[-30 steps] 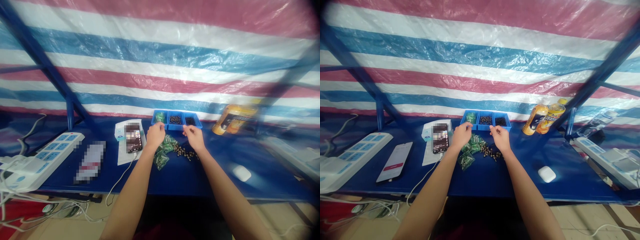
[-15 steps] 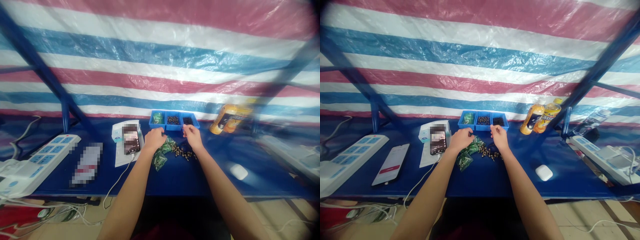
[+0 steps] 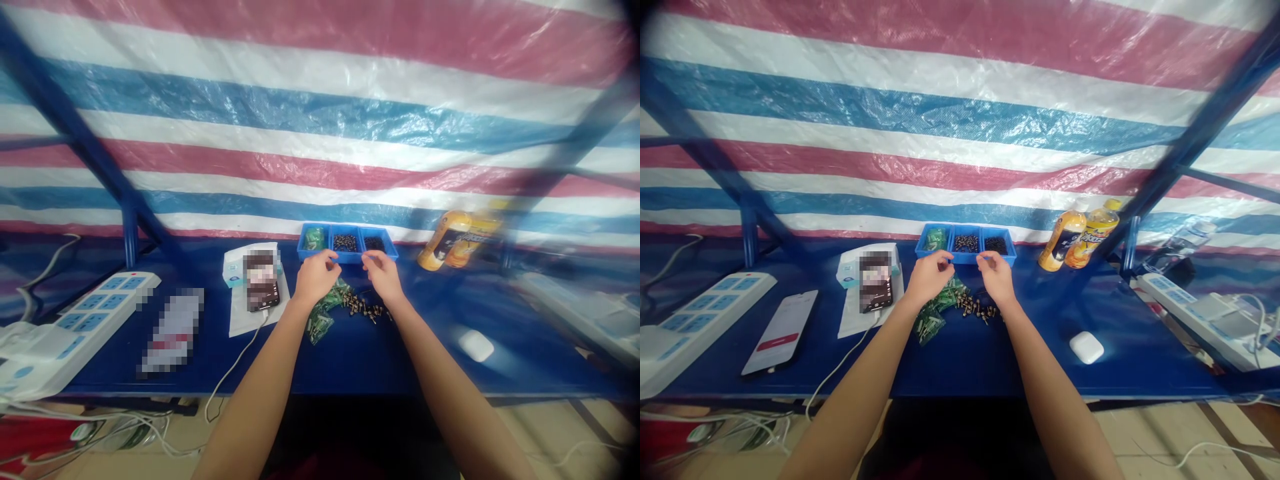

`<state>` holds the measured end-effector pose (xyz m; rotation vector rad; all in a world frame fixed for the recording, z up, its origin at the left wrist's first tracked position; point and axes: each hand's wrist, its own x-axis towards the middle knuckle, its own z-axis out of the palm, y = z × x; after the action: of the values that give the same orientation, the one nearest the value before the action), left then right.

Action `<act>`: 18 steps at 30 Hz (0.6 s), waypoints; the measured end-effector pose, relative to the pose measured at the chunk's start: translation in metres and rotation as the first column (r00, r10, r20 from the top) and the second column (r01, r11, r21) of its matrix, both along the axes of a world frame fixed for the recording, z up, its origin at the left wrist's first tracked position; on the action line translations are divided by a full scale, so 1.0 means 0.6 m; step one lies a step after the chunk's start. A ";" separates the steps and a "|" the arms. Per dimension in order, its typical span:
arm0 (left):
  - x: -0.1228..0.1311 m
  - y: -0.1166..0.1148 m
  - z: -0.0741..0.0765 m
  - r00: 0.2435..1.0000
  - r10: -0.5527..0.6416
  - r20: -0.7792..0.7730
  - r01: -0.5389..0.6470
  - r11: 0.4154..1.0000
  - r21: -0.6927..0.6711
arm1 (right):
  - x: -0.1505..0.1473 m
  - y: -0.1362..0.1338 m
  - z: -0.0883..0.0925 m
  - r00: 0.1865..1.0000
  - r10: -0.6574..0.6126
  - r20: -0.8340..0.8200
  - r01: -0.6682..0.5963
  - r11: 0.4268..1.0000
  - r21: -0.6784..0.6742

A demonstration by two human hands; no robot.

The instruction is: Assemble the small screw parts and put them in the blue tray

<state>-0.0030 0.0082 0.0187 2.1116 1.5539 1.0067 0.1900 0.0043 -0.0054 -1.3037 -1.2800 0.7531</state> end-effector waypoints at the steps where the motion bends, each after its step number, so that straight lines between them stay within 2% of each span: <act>1: 0.004 -0.001 0.000 0.998 -0.038 0.050 0.037 0.999 0.014 | -0.003 -0.002 0.002 0.998 0.056 0.020 -0.056 0.998 0.003; 4: 0.014 -0.004 0.000 0.977 -0.140 0.162 0.133 0.990 0.053 | -0.009 -0.008 0.006 0.976 0.208 0.070 -0.208 0.978 0.001; 7: 0.020 -0.006 0.001 0.957 -0.190 0.218 0.179 0.981 0.070 | -0.012 -0.010 0.004 0.951 0.288 0.113 -0.288 0.957 -0.012; 12: 0.022 -0.006 0.000 0.935 -0.225 0.273 0.221 0.974 0.045 | -0.012 -0.012 0.004 0.946 0.310 0.098 -0.310 0.951 -0.011; 18: 0.020 -0.007 0.001 0.939 -0.194 0.285 0.199 0.980 0.011 | -0.011 -0.016 0.012 0.943 0.314 0.108 -0.309 0.949 -0.058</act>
<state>0.0091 0.0038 0.0195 1.9589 1.1840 1.1592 0.1837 -0.0056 0.0016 -1.2046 -1.5966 0.9383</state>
